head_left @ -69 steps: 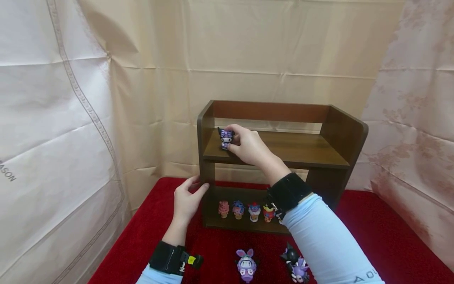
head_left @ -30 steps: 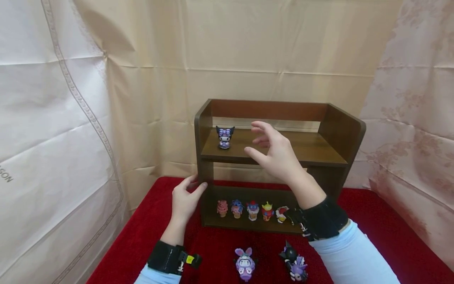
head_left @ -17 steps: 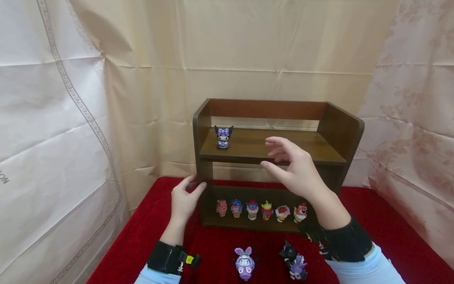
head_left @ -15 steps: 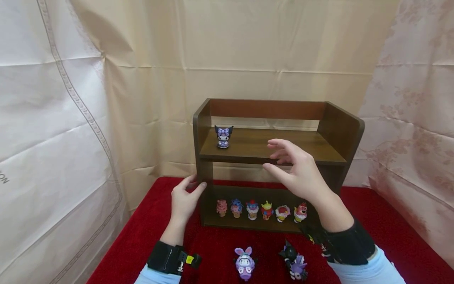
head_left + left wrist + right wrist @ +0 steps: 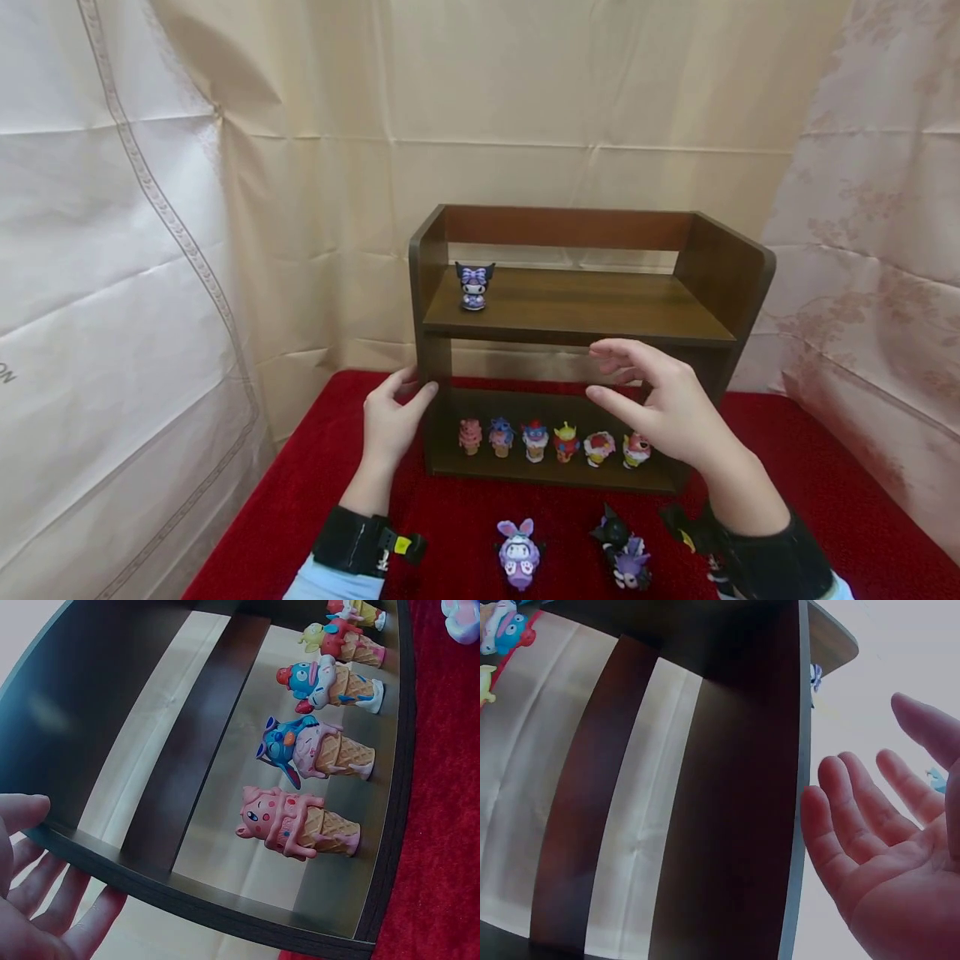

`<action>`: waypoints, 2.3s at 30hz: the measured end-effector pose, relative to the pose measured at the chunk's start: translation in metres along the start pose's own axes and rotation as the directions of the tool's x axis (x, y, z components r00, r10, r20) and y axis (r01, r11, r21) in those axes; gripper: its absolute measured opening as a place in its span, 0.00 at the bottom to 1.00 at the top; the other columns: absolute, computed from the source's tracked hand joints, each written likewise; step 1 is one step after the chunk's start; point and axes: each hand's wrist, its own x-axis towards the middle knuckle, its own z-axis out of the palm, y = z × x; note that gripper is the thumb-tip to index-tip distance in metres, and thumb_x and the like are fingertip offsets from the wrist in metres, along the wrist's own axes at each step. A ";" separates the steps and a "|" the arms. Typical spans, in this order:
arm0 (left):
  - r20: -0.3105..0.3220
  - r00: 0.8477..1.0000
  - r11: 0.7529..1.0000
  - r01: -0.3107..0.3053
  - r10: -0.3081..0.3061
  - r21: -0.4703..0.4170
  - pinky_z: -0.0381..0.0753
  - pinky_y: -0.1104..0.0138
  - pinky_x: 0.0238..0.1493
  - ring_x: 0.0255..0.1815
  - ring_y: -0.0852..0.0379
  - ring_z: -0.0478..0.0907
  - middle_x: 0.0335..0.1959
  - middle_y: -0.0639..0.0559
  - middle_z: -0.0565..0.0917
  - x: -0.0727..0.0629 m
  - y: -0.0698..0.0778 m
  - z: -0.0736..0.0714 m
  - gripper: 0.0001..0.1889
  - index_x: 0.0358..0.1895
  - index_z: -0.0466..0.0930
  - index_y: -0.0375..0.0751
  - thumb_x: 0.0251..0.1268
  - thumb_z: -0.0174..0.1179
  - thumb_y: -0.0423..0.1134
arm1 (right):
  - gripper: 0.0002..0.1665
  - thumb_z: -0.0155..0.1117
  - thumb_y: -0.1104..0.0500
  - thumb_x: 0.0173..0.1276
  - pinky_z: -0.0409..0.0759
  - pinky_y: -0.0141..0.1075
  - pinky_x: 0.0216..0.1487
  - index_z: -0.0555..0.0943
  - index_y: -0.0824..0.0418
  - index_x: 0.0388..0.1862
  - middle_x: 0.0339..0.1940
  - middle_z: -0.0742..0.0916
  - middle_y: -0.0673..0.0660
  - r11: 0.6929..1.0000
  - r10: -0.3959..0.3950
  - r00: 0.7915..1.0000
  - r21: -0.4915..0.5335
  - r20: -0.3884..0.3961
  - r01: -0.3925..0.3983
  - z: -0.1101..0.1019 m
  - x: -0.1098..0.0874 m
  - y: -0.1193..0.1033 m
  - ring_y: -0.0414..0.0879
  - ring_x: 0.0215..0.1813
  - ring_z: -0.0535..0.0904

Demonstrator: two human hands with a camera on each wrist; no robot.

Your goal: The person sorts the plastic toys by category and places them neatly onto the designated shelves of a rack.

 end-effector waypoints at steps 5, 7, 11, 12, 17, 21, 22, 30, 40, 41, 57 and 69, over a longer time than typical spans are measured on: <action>0.001 1.000 1.000 0.006 -0.006 -0.001 0.86 0.52 0.46 0.51 0.48 0.84 0.54 0.46 0.87 0.000 0.000 0.001 0.18 0.58 0.86 0.40 0.66 0.70 0.38 | 0.29 0.79 0.63 0.59 0.82 0.30 0.46 0.81 0.55 0.60 0.50 0.87 0.46 1.000 0.014 0.999 -0.010 0.045 -0.013 0.000 -0.015 0.006 0.39 0.45 0.83; 0.005 1.000 1.000 0.003 -0.003 -0.003 0.86 0.51 0.47 0.52 0.48 0.84 0.55 0.46 0.86 0.000 0.000 0.001 0.19 0.58 0.85 0.41 0.66 0.70 0.38 | 0.28 0.79 0.63 0.60 0.82 0.31 0.46 0.81 0.55 0.59 0.49 0.87 0.45 1.000 0.021 0.998 -0.003 0.062 -0.021 0.000 -0.020 0.009 0.38 0.45 0.83; 0.007 1.000 1.000 -0.002 0.002 -0.003 0.85 0.50 0.48 0.53 0.47 0.84 0.55 0.45 0.86 0.001 -0.001 0.001 0.19 0.59 0.85 0.40 0.66 0.70 0.38 | 0.26 0.78 0.63 0.61 0.82 0.32 0.46 0.82 0.54 0.58 0.51 0.87 0.45 1.000 0.019 0.996 0.018 0.092 -0.021 0.002 -0.029 0.014 0.38 0.45 0.83; 0.007 1.000 1.000 -0.003 0.003 -0.004 0.85 0.50 0.48 0.53 0.46 0.84 0.55 0.45 0.86 0.001 -0.001 0.001 0.19 0.59 0.85 0.40 0.66 0.70 0.38 | 0.26 0.78 0.63 0.61 0.83 0.32 0.45 0.82 0.54 0.58 0.51 0.87 0.45 1.000 0.018 0.995 0.023 0.100 -0.021 0.003 -0.031 0.015 0.38 0.45 0.83; 0.007 1.000 1.000 -0.004 0.004 0.002 0.86 0.53 0.47 0.52 0.46 0.84 0.55 0.44 0.86 0.002 -0.001 0.002 0.19 0.59 0.85 0.39 0.66 0.70 0.39 | 0.25 0.78 0.62 0.62 0.83 0.32 0.38 0.82 0.51 0.57 0.51 0.86 0.44 0.998 0.056 0.987 0.033 0.148 -0.062 0.007 -0.044 0.022 0.38 0.45 0.83; 0.002 1.000 1.000 -0.006 0.006 0.003 0.86 0.57 0.45 0.51 0.48 0.84 0.54 0.46 0.87 0.002 -0.001 0.002 0.18 0.58 0.86 0.40 0.66 0.70 0.38 | 0.24 0.77 0.58 0.64 0.82 0.33 0.35 0.81 0.51 0.58 0.50 0.86 0.45 0.992 0.113 0.970 0.029 0.216 -0.122 0.012 -0.056 0.026 0.37 0.44 0.81; 0.000 1.000 1.000 -0.006 0.006 0.003 0.86 0.58 0.44 0.51 0.49 0.84 0.53 0.47 0.87 0.002 -0.001 0.003 0.18 0.58 0.86 0.40 0.66 0.70 0.38 | 0.24 0.77 0.58 0.64 0.82 0.33 0.35 0.81 0.51 0.59 0.50 0.85 0.45 0.991 0.122 0.965 0.024 0.231 -0.131 0.013 -0.059 0.027 0.37 0.43 0.81; -0.001 1.000 1.000 -0.004 0.004 -0.004 0.86 0.57 0.45 0.51 0.49 0.84 0.53 0.47 0.87 0.000 -0.001 0.004 0.18 0.58 0.85 0.38 0.67 0.69 0.38 | 0.25 0.74 0.50 0.67 0.84 0.39 0.47 0.79 0.48 0.61 0.55 0.84 0.43 0.979 0.176 0.897 0.022 0.406 -0.202 0.020 -0.075 0.035 0.40 0.51 0.81; -0.004 1.000 1.000 -0.019 0.019 0.005 0.84 0.66 0.41 0.49 0.50 0.85 0.52 0.45 0.88 0.000 -0.001 0.003 0.18 0.58 0.86 0.40 0.66 0.70 0.37 | 0.23 0.73 0.52 0.67 0.85 0.45 0.50 0.81 0.56 0.58 0.54 0.85 0.51 0.972 0.195 0.782 -0.008 0.592 -0.236 0.021 -0.081 0.042 0.44 0.50 0.84; -0.004 1.000 1.000 -0.019 0.019 0.005 0.84 0.67 0.41 0.50 0.49 0.85 0.52 0.44 0.87 0.000 -0.001 0.002 0.18 0.58 0.85 0.39 0.66 0.70 0.37 | 0.23 0.74 0.53 0.66 0.85 0.47 0.50 0.81 0.56 0.58 0.54 0.85 0.51 0.968 0.206 0.770 -0.011 0.604 -0.251 0.022 -0.081 0.043 0.44 0.50 0.84; -0.012 1.000 1.000 -0.012 0.012 0.019 0.85 0.65 0.43 0.50 0.49 0.85 0.52 0.45 0.87 0.000 0.001 -0.001 0.18 0.58 0.86 0.40 0.66 0.70 0.38 | 0.14 0.74 0.61 0.64 0.85 0.44 0.42 0.85 0.59 0.48 0.44 0.87 0.51 0.957 0.227 0.702 -0.020 0.675 -0.290 0.035 -0.088 0.060 0.45 0.42 0.84; 0.001 1.000 1.000 -0.014 0.014 0.018 0.83 0.66 0.43 0.51 0.48 0.84 0.54 0.42 0.87 0.000 -0.002 0.000 0.20 0.59 0.85 0.40 0.66 0.71 0.38 | 0.11 0.77 0.65 0.59 0.82 0.37 0.36 0.87 0.59 0.41 0.35 0.86 0.47 0.953 0.275 0.670 -0.101 0.690 -0.287 0.047 -0.094 0.060 0.37 0.35 0.79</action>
